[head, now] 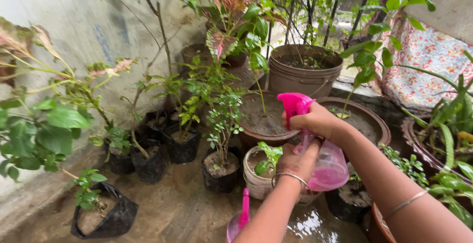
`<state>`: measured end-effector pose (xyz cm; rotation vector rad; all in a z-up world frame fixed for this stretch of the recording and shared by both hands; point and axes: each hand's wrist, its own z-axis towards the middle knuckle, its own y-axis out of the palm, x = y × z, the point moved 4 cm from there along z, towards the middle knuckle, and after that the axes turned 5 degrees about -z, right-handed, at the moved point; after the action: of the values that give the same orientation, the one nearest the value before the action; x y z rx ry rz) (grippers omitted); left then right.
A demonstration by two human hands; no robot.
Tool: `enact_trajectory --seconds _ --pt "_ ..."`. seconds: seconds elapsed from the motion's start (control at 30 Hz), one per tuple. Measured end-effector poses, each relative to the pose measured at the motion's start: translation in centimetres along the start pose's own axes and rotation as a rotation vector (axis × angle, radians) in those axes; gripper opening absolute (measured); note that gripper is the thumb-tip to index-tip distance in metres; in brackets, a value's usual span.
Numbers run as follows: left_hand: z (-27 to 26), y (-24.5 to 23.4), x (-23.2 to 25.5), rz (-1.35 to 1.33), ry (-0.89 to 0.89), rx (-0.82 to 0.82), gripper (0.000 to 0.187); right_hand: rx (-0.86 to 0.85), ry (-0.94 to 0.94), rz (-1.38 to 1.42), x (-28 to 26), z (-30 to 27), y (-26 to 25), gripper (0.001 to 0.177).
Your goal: The person uses a spray bottle to spray water onto various potted plants on a balcony, including aloe vera and small shrubs.
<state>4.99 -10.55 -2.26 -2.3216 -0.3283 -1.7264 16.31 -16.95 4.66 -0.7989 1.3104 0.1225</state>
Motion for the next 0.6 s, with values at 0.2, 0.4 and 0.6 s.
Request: enact_trajectory --seconds 0.2,0.4,0.6 --pt "-1.8 2.8 -0.1 -0.255 -0.169 -0.132 0.092 -0.114 0.074 -0.001 3.1 0.0 -1.4 0.032" --pt "-1.8 3.8 0.0 -0.154 -0.176 -0.116 0.099 -0.094 0.001 0.007 3.0 -1.2 -2.6 0.039" --pt "2.0 4.1 0.4 0.137 0.065 -0.028 0.093 0.224 0.100 -0.179 2.6 -1.4 -4.7 0.029"
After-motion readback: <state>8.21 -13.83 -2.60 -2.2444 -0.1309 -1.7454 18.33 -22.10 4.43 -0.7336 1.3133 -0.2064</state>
